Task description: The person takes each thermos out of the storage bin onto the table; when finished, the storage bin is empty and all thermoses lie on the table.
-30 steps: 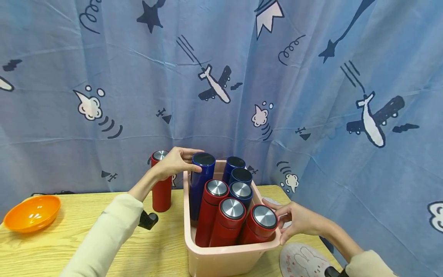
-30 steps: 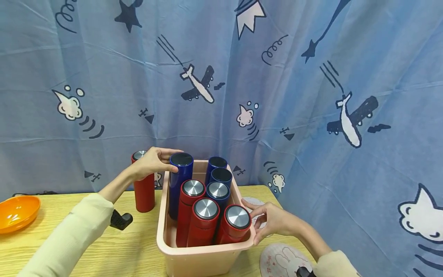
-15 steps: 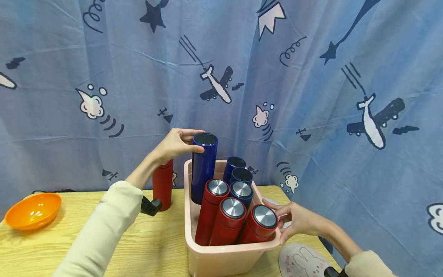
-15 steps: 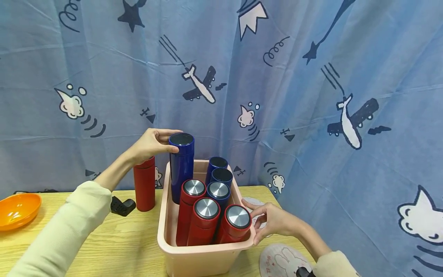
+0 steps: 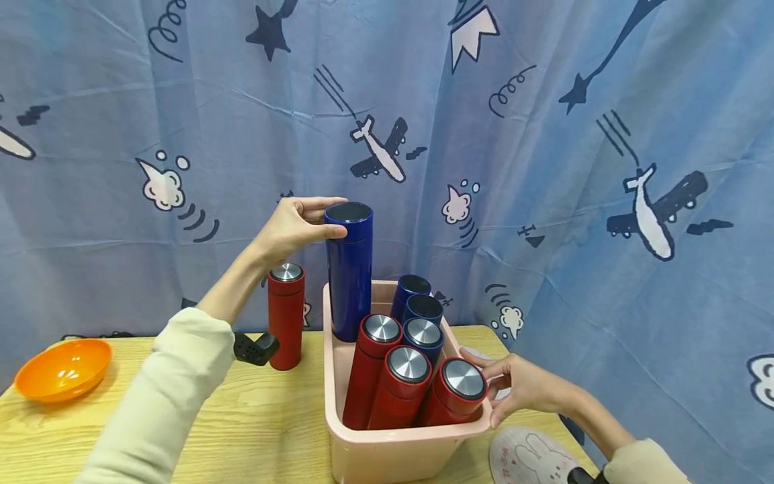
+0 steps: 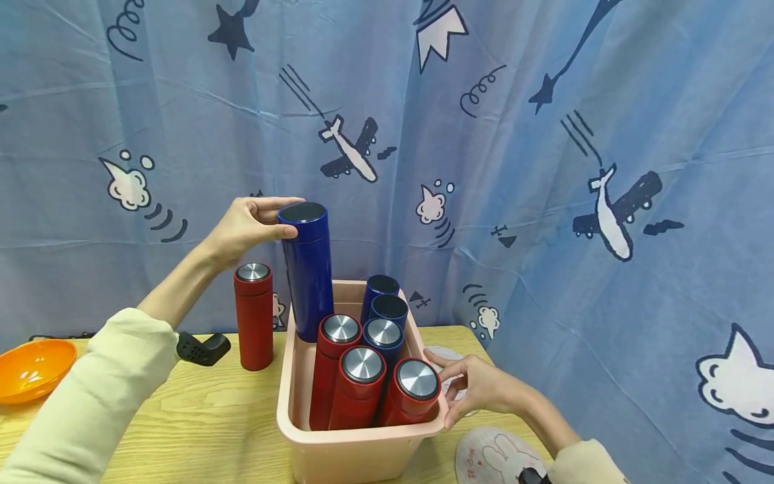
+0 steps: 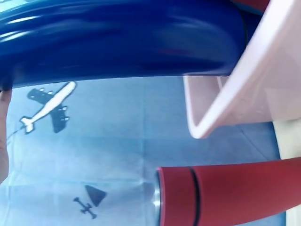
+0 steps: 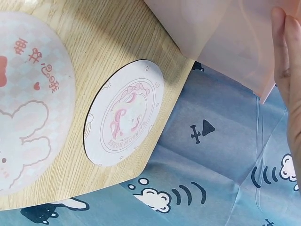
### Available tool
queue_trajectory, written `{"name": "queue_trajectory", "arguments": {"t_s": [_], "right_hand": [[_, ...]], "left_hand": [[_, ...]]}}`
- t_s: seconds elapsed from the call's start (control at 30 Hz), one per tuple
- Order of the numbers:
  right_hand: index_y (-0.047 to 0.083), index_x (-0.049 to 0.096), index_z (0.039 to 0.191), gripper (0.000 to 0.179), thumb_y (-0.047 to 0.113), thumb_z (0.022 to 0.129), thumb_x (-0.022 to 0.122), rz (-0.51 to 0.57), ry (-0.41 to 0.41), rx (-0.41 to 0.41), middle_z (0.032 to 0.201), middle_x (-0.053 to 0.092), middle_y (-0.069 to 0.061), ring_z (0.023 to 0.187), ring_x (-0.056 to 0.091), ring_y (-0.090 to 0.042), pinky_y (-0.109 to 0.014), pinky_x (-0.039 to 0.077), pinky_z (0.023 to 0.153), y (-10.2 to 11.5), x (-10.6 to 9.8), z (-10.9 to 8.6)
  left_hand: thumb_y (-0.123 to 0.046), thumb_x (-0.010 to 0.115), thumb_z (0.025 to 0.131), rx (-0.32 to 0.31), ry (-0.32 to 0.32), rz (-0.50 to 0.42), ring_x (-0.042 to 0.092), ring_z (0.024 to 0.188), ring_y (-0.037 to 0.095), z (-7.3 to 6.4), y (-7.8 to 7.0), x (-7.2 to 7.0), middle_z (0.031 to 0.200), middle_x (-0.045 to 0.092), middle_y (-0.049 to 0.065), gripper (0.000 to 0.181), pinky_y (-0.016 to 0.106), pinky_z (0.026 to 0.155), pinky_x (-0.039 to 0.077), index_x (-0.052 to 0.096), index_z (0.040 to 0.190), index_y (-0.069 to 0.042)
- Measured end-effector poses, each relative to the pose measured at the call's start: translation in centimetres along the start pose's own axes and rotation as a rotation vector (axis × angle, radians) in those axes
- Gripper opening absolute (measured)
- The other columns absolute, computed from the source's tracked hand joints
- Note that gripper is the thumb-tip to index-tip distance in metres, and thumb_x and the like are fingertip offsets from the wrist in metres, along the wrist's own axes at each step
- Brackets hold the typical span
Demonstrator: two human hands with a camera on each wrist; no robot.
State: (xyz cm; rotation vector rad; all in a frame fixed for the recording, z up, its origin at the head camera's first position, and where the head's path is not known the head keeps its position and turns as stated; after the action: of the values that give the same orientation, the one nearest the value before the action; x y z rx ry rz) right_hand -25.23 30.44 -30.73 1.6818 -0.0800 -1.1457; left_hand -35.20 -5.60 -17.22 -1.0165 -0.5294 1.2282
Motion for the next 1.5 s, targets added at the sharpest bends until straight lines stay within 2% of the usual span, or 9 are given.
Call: {"name": "queue_trajectory", "arguments": {"t_s": [0.13, 0.27, 0.4, 0.63, 0.9, 1.03, 1.23, 1.37, 1.5], "right_hand": [[0.007, 0.072, 0.108, 0.038, 0.014, 0.072, 0.083, 0.023, 0.009, -0.006, 0.139, 0.028, -0.043, 0.101, 0.059, 0.001, -0.027, 0.056, 0.075, 0.0, 0.0, 0.1], [0.005, 0.072, 0.109, 0.039, 0.013, 0.073, 0.082, 0.051, 0.018, -0.003, 0.138, 0.024, -0.047, 0.082, 0.064, -0.007, -0.027, 0.056, 0.075, -0.1, 0.1, 0.1], [0.004, 0.071, 0.110, 0.039, 0.013, 0.074, 0.082, 0.055, 0.019, -0.005, 0.139, 0.023, -0.046, 0.084, 0.064, -0.009, -0.028, 0.056, 0.076, -0.1, 0.1, 0.2], [0.006, 0.072, 0.102, 0.030, 0.013, 0.074, 0.082, 0.009, 0.003, -0.020, 0.129, 0.044, -0.042, 0.092, 0.057, 0.001, -0.025, 0.055, 0.071, -0.1, 0.2, 0.2], [0.006, 0.073, 0.105, 0.035, 0.013, 0.073, 0.082, 0.030, 0.002, -0.024, 0.140, 0.026, -0.043, 0.101, 0.057, 0.001, -0.027, 0.056, 0.073, -0.1, 0.1, 0.3], [0.004, 0.072, 0.106, 0.035, 0.013, 0.074, 0.082, 0.054, 0.009, -0.002, 0.137, 0.029, -0.046, 0.087, 0.059, -0.002, -0.025, 0.056, 0.072, -0.1, 0.1, 0.3], [0.006, 0.073, 0.106, 0.035, 0.012, 0.073, 0.083, 0.022, -0.003, -0.010, 0.138, 0.031, -0.044, 0.102, 0.055, 0.005, -0.026, 0.055, 0.073, 0.3, 0.0, 0.4], [0.005, 0.072, 0.101, 0.030, 0.012, 0.074, 0.082, -0.001, -0.007, -0.017, 0.131, 0.040, -0.043, 0.077, 0.057, -0.007, -0.026, 0.055, 0.068, 0.4, 0.1, 0.3], [0.004, 0.072, 0.103, 0.032, 0.013, 0.074, 0.082, 0.022, 0.006, -0.025, 0.137, 0.030, -0.045, 0.081, 0.062, -0.009, -0.025, 0.055, 0.069, 0.4, 0.2, 0.4]], "left_hand": [[-0.006, 0.076, 0.080, 0.029, -0.024, -0.019, 0.069, 0.095, 0.015, -0.1, -1.3, -0.8, 0.105, 0.072, 0.009, 0.054, 0.045, 0.101, 0.044, 0.059, 0.131, -0.004], [-0.007, 0.075, 0.081, 0.046, -0.021, -0.018, 0.069, 0.092, 0.014, -0.5, -2.5, -1.6, 0.101, 0.073, 0.005, 0.054, 0.044, 0.102, 0.044, 0.058, 0.132, -0.003], [-0.007, 0.074, 0.083, 0.043, -0.015, -0.010, 0.069, 0.091, 0.013, -1.2, -3.4, -2.3, 0.100, 0.073, 0.001, 0.053, 0.040, 0.099, 0.046, 0.056, 0.133, -0.001], [-0.007, 0.072, 0.085, 0.034, 0.031, 0.051, 0.069, 0.095, 0.015, -2.8, -4.4, -2.8, 0.100, 0.073, 0.000, 0.052, 0.038, 0.097, 0.048, 0.055, 0.134, -0.001], [-0.006, 0.072, 0.085, 0.027, 0.083, 0.033, 0.068, 0.097, 0.016, -5.5, -5.6, -3.5, 0.103, 0.073, 0.002, 0.055, 0.028, 0.093, 0.050, 0.053, 0.136, 0.000], [-0.001, 0.071, 0.085, -0.004, 0.105, -0.007, 0.068, 0.098, 0.017, -6.7, -5.7, -3.8, 0.104, 0.072, 0.001, 0.054, 0.024, 0.091, 0.051, 0.052, 0.136, -0.001], [0.004, 0.069, 0.085, -0.034, 0.119, -0.056, 0.067, 0.101, 0.017, -8.2, -5.4, -4.6, 0.108, 0.071, 0.002, 0.052, 0.025, 0.090, 0.051, 0.055, 0.135, -0.004], [0.004, 0.066, 0.087, -0.040, 0.157, -0.024, 0.067, 0.102, 0.018, -9.2, -4.8, -5.0, 0.111, 0.070, 0.004, 0.052, 0.026, 0.090, 0.052, 0.052, 0.137, -0.003], [0.006, 0.064, 0.087, -0.034, 0.219, 0.001, 0.066, 0.104, 0.019, -10.2, -3.8, -5.3, 0.116, 0.068, 0.005, 0.056, 0.027, 0.090, 0.051, 0.046, 0.140, 0.000]]}}
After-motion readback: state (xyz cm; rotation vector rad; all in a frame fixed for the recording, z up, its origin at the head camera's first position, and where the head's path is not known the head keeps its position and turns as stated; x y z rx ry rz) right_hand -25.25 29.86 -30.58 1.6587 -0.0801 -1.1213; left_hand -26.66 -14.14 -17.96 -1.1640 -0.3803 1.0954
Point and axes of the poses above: each hand's wrist, its own z-axis towards the middle knuckle, its own x-axis out of the palm, y = z × x, the point moved 5 cm from there along z, towards the middle knuckle
